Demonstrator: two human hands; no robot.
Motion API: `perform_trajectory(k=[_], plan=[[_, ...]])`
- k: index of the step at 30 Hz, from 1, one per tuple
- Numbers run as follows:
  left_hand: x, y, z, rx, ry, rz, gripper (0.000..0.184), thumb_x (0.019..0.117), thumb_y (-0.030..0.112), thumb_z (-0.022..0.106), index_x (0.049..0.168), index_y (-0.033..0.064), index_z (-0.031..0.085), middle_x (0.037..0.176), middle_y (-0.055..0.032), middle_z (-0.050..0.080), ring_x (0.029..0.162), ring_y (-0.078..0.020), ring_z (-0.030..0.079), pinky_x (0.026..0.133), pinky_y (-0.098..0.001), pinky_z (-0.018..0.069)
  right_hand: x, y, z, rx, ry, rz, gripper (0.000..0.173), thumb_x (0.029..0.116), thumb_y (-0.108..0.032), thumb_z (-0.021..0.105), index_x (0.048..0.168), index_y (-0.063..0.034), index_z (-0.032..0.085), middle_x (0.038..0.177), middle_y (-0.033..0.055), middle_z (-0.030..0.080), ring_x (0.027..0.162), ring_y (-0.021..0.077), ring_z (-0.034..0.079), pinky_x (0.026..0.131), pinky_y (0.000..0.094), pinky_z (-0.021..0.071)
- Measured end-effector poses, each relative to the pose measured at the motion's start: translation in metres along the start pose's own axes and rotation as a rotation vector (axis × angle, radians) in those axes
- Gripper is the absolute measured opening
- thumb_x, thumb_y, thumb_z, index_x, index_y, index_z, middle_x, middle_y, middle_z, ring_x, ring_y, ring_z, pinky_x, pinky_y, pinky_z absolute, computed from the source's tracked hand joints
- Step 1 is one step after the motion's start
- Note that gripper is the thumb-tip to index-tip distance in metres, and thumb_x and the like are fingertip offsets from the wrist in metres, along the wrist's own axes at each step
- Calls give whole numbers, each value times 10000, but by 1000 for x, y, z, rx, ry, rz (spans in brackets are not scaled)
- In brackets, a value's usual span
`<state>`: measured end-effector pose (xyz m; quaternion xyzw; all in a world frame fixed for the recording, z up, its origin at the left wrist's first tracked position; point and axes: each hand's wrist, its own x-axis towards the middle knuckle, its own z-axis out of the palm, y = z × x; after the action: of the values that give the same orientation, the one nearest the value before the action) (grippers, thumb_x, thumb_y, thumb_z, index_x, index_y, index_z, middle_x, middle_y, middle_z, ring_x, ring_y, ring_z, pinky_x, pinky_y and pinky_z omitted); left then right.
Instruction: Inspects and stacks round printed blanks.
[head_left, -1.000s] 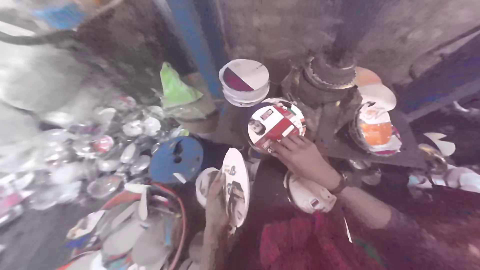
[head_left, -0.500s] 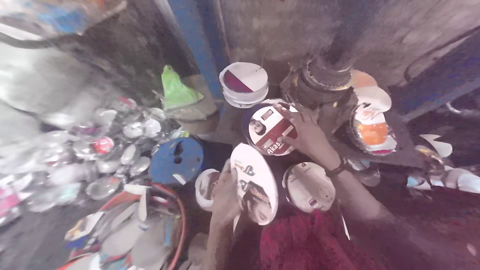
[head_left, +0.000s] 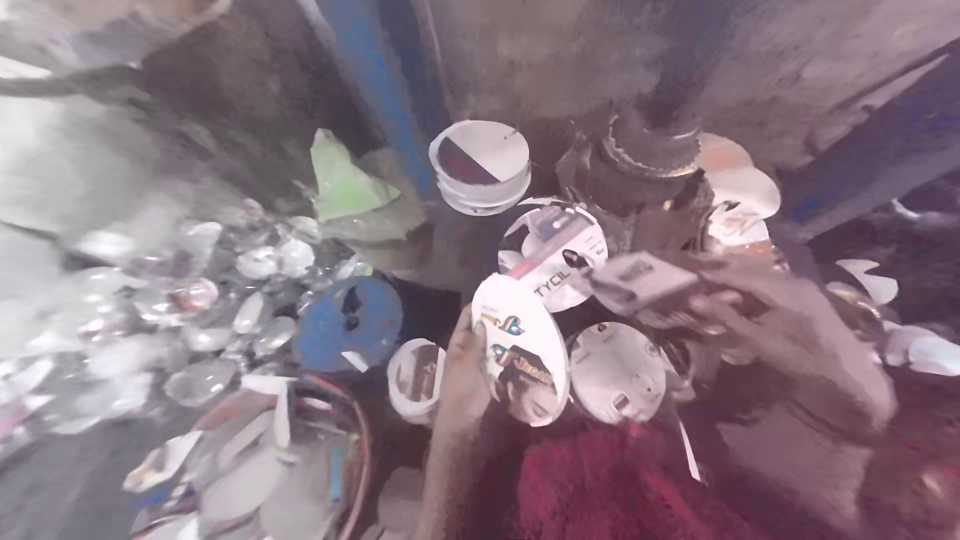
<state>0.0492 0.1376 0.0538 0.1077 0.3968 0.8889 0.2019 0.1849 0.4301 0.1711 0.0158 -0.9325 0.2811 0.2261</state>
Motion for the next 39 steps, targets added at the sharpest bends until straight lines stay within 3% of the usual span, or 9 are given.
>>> perform_trajectory(k=[7,13,18,21,24,27,31,37,39], plan=[[4,-8,-11,-84,6,0,292,1056,89,397,1330,43,486,1092,-16,718,976,-109,712,862,-316,607,-85,19,-27,-315,-230,452,226,871,-51,758,1096,-29,763,1080,226,724,1024,473,678,880,736,483],[-10,-4,-16,-290,3,-25,240,1044,180,497,1257,117,591,1090,-18,718,955,-109,712,783,-258,607,-1,-7,63,-131,87,57,137,923,-166,709,951,-52,779,981,116,737,945,296,690,848,505,541],[-24,10,-14,-253,90,1,259,1070,208,435,1284,135,562,1185,-7,716,1015,-91,710,804,-243,607,53,-36,135,-190,-221,-2,517,950,-324,708,1352,-13,616,1432,247,576,1372,439,510,1138,616,370],[-29,13,-24,-331,92,33,287,1014,202,566,1279,109,626,1263,-60,704,1128,-149,691,909,-286,586,55,-48,137,-219,-206,-59,213,961,-132,666,1124,0,698,1079,226,720,1022,412,711,852,559,574],[-32,10,-32,-291,113,13,358,981,259,630,1308,113,617,1333,-77,669,1218,-186,649,1006,-337,543,52,-44,128,-218,-66,-141,100,959,-78,636,988,-31,719,881,171,708,783,357,721,622,519,578],[-28,9,-30,-294,110,-43,514,983,288,629,1431,101,460,1381,-96,623,1230,-238,635,1009,-411,544,38,-43,130,-280,164,-496,155,994,-82,584,973,-117,734,949,79,745,921,237,711,811,394,560],[-27,10,-17,-309,74,-15,256,1035,174,523,1287,152,560,1068,-41,740,957,-158,731,821,-348,625,10,-42,148,-79,-31,-933,216,1049,-114,490,971,-181,680,1002,21,727,1024,195,653,946,385,464],[-34,15,-29,92,382,36,405,1083,98,210,1468,82,336,1124,44,676,967,-33,687,829,-244,597,34,-5,131,-188,76,-453,311,1019,-370,606,1178,-127,717,1166,86,721,1149,237,652,1033,459,444],[-35,19,-38,-51,377,46,395,1095,141,189,1358,119,482,1050,31,710,908,-35,699,777,-223,600,40,3,126,-279,-94,-363,451,992,-420,615,1321,-116,664,1323,111,676,1278,290,609,1098,560,407]])
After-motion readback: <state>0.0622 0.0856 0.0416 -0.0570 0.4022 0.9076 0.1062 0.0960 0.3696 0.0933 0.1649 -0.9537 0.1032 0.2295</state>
